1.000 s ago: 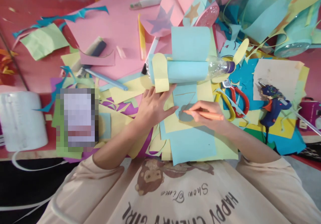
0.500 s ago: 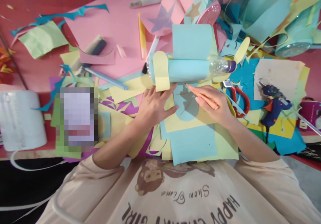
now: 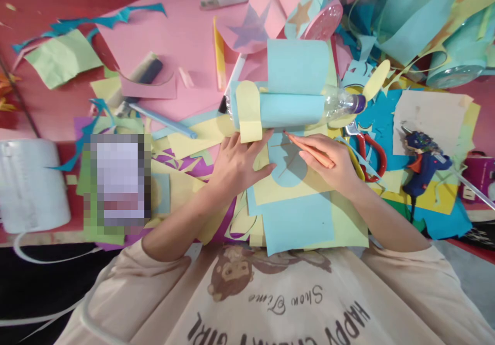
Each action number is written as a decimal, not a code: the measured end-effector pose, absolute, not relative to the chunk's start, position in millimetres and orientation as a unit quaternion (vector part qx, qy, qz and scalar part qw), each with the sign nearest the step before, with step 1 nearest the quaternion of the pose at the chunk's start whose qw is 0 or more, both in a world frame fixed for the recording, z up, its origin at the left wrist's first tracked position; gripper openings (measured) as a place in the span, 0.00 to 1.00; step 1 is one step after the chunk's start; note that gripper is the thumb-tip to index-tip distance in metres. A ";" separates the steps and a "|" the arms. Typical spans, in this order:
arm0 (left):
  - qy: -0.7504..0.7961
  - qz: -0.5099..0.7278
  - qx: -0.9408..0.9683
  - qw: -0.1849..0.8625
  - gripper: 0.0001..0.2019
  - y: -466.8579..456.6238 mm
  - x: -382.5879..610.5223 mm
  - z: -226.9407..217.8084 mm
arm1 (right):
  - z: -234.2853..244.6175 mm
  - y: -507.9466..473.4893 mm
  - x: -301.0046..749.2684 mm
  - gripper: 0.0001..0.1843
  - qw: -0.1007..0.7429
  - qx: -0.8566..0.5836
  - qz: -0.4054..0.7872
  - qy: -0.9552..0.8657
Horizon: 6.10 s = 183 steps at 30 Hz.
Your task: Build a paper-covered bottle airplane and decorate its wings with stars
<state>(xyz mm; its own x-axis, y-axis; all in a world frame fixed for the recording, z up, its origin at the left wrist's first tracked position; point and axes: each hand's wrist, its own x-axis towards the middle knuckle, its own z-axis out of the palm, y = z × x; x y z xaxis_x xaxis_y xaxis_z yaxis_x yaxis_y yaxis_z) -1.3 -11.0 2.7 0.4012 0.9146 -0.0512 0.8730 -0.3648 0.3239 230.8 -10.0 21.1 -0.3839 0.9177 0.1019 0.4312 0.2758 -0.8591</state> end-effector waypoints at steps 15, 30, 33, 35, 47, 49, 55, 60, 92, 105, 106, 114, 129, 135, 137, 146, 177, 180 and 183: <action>0.539 0.075 0.828 0.135 0.31 -11.5 -2.0 1.0 | 22.8 -15.4 228.5 0.12 0.305 -0.458 0.432 -0.714; 0.532 0.087 0.835 0.113 0.32 -12.2 -3.7 -2.3 | 25.7 -12.3 228.8 0.09 0.316 -0.399 0.414 -0.754; 0.531 0.090 0.834 0.121 0.32 -12.1 -3.8 -1.8 | 25.5 -12.1 229.1 0.09 0.313 -0.383 0.412 -0.765; 0.532 0.088 0.832 0.128 0.32 -11.9 -3.7 -0.8 | 24.7 -12.3 229.4 0.10 0.312 -0.375 0.410 -0.771; 0.541 0.077 0.825 0.147 0.32 -11.5 -2.9 1.8 | 22.1 -11.1 228.3 0.09 0.313 -0.334 0.385 -0.802; 0.543 0.073 0.822 0.156 0.32 -11.3 -2.2 3.4 | 21.9 -10.6 228.4 0.09 0.307 -0.326 0.386 -0.807; 0.547 0.067 0.819 0.159 0.32 -11.0 -1.3 5.8 | 22.3 -10.1 229.3 0.10 0.296 -0.314 0.382 -0.817; 0.540 0.072 0.828 0.137 0.33 -11.2 -2.1 4.1 | 24.1 -8.9 228.9 0.09 0.295 -0.308 0.388 -0.817; 0.540 0.076 0.824 0.152 0.32 -10.5 -2.8 0.9 | 20.7 -4.5 232.4 0.15 0.337 -0.461 0.387 -0.724; 0.537 0.072 0.829 0.137 0.31 -11.2 -3.0 1.8 | 24.0 -9.3 233.1 0.10 0.326 -0.472 0.396 -0.717; 0.536 0.073 0.829 0.138 0.31 -11.2 -3.0 1.9 | 24.4 -9.5 233.4 0.10 0.325 -0.473 0.400 -0.715; 0.538 0.071 0.826 0.150 0.32 -10.8 -2.9 3.0 | 26.8 -10.2 237.4 0.08 0.329 -0.464 0.402 -0.718; 0.541 0.071 0.827 0.138 0.32 -12.0 -3.0 1.2 | 30.3 -12.7 237.6 0.12 0.338 -0.479 0.405 -0.702; 0.542 0.071 0.826 0.139 0.32 -11.9 -3.2 1.3 | 34.3 -13.2 237.5 0.13 0.330 -0.481 0.412 -0.700; 0.541 0.074 0.827 0.135 0.32 -12.1 -3.4 1.0 | 35.7 -12.9 236.9 0.13 0.331 -0.479 0.414 -0.700; 0.536 0.073 0.830 0.134 0.32 -11.6 -3.6 1.0 | 36.5 -13.0 237.9 0.14 0.317 -0.474 0.441 -0.693; 0.539 0.071 0.827 0.144 0.32 -11.1 -2.7 0.0 | 20.8 -14.0 221.8 0.08 0.326 -0.433 0.428 -0.723; 0.540 0.062 0.828 0.137 0.31 -11.0 -2.6 -0.1 | 19.9 -14.7 221.2 0.07 0.315 -0.444 0.428 -0.721; 0.537 0.068 0.830 0.132 0.31 -11.2 -2.9 -1.6 | 18.2 -14.5 221.0 0.08 0.305 -0.449 0.422 -0.727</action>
